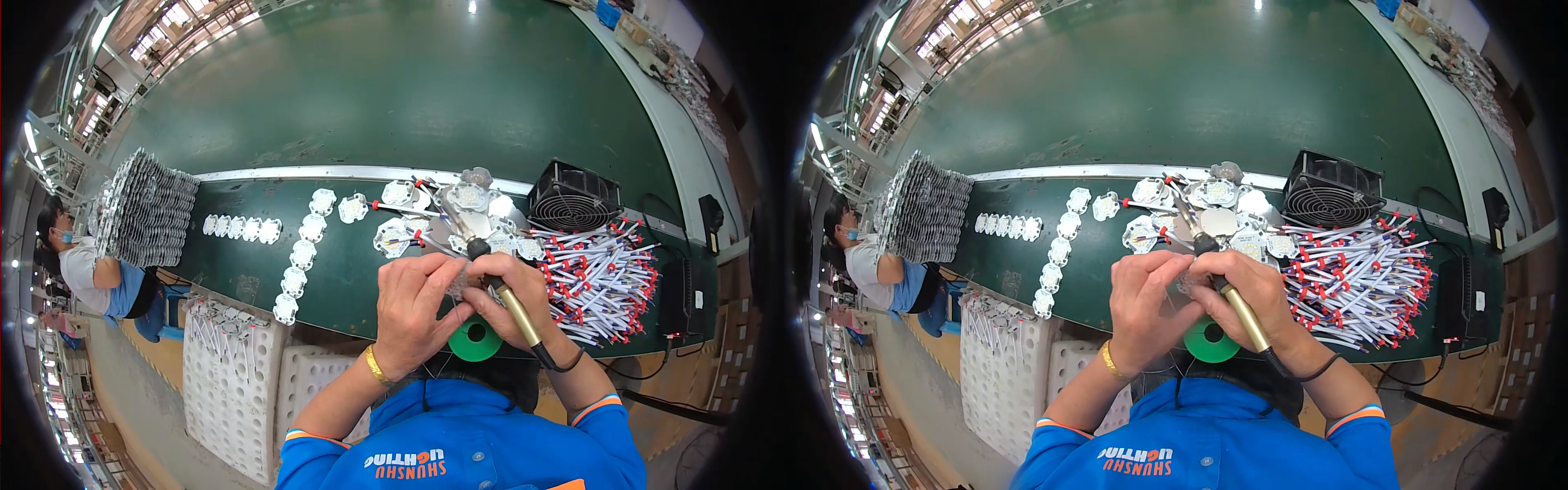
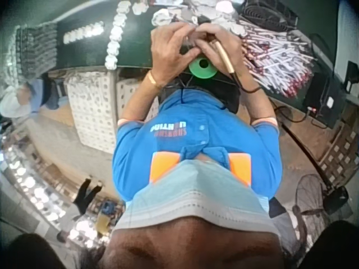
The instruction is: The person solders wires onto LED circuit boards using a soldering iron and moves foam trays by hand.
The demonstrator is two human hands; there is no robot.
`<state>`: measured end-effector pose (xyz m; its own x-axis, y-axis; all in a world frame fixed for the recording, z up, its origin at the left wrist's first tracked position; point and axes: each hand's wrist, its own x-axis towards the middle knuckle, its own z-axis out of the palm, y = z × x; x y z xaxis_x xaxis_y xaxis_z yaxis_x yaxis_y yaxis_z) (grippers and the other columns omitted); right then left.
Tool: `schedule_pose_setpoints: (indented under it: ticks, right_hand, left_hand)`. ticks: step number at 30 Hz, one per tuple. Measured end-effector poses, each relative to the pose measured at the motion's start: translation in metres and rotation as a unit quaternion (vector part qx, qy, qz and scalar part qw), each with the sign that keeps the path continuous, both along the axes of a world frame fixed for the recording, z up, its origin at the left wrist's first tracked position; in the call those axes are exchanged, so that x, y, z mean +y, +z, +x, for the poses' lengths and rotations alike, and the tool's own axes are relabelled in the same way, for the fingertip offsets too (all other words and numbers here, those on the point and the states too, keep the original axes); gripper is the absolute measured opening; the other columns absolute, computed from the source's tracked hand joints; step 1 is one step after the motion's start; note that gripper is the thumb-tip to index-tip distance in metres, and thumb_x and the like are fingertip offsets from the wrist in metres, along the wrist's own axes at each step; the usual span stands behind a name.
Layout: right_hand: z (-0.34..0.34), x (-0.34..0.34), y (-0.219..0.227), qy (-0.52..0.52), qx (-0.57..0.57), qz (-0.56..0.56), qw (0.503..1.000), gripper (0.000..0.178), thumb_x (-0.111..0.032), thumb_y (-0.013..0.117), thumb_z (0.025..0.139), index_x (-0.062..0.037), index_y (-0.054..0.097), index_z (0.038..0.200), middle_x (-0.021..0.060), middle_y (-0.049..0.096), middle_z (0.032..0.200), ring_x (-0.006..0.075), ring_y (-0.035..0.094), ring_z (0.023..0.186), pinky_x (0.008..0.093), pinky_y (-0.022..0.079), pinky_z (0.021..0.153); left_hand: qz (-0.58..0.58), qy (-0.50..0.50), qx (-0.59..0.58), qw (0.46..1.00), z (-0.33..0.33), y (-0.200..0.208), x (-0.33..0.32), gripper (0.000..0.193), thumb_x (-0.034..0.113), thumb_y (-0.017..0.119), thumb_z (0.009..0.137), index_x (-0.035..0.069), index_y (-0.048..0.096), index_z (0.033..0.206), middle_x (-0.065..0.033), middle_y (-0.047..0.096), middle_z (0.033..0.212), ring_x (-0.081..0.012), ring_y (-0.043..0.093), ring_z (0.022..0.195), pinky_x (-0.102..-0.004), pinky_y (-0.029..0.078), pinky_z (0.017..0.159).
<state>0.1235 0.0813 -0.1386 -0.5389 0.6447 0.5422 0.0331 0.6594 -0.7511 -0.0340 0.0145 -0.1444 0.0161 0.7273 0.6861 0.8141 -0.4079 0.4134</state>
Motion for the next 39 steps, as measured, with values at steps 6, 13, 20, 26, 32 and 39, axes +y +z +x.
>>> schedule_pose_setpoints:
  ticks: [6, 13, 20, 26, 32, 39]
  right_hand:
    - [0.003, 0.001, 0.002, -0.119, 0.041, 0.029, 0.992, 0.028, 0.005, 0.066, 0.075, -0.004, 0.055, 0.099, 0.0106, 0.059, 0.076, 0.0205, 0.058, 0.061, 0.0291, 0.045, 0.056]
    - [0.007, -0.001, 0.005, -0.1, 0.046, 0.059, 0.992, 0.033, 0.008, 0.066, 0.073, -0.0044, 0.053, 0.101, 0.0104, 0.056, 0.072, 0.021, 0.055, 0.057, 0.0299, 0.042, 0.051]
    - [0.009, 0.001, 0.002, -0.092, 0.049, 0.072, 0.992, 0.035, 0.009, 0.066, 0.072, -0.0042, 0.053, 0.101, 0.0102, 0.054, 0.07, 0.0215, 0.052, 0.055, 0.031, 0.038, 0.048]
    - [0.01, 0.002, 0.001, -0.106, 0.048, 0.073, 0.99, 0.033, 0.008, 0.065, 0.073, -0.004, 0.053, 0.102, 0.0097, 0.053, 0.069, 0.0207, 0.051, 0.055, 0.0308, 0.038, 0.049]
    - [0.008, 0.001, 0.003, -0.103, 0.064, 0.049, 0.991, 0.03, 0.006, 0.064, 0.077, -0.0043, 0.052, 0.103, 0.0093, 0.053, 0.072, 0.0186, 0.051, 0.056, 0.0294, 0.039, 0.052]
    - [-0.001, -0.003, 0.007, -0.092, 0.06, 0.014, 0.994, 0.026, 0.002, 0.064, 0.081, -0.0049, 0.052, 0.104, 0.009, 0.056, 0.075, 0.0162, 0.054, 0.061, 0.0276, 0.043, 0.056]
  left_hand:
    - [-0.031, 0.066, -0.024, 0.997, -0.027, -0.012, 0.003, 0.039, 0.007, 0.077, 0.067, 0.008, 0.063, 0.103, -0.0093, 0.063, 0.095, -0.0241, 0.059, 0.084, -0.0356, 0.045, 0.074]
    - [-0.164, 0.145, -0.128, 0.967, -0.039, -0.033, 0.024, 0.018, 0.013, 0.068, 0.079, 0.009, 0.066, 0.096, -0.0074, 0.063, 0.074, -0.0252, 0.06, 0.067, -0.0371, 0.046, 0.059]
    - [-0.183, 0.151, -0.104, 0.966, -0.029, -0.037, 0.042, 0.018, 0.015, 0.069, 0.081, 0.006, 0.067, 0.096, -0.0087, 0.066, 0.076, -0.0203, 0.064, 0.065, -0.0312, 0.049, 0.058]
    - [-0.048, 0.133, -0.265, 0.954, -0.035, -0.033, 0.039, 0.014, 0.007, 0.059, 0.091, 0.002, 0.06, 0.104, -0.003, 0.061, 0.084, -0.0108, 0.062, 0.075, -0.0241, 0.05, 0.066]
    - [0.138, 0.035, -0.435, 0.889, -0.038, -0.01, 0.023, 0.035, 0.003, 0.051, 0.094, 0.002, 0.041, 0.129, -0.0066, 0.053, 0.1, -0.0115, 0.057, 0.077, -0.023, 0.048, 0.071]
    - [-0.214, -0.09, -0.505, 0.831, -0.026, -0.002, -0.012, 0.024, 0.005, 0.058, 0.092, -0.001, 0.059, 0.115, -0.0047, 0.064, 0.096, -0.0062, 0.056, 0.079, -0.0198, 0.047, 0.068]
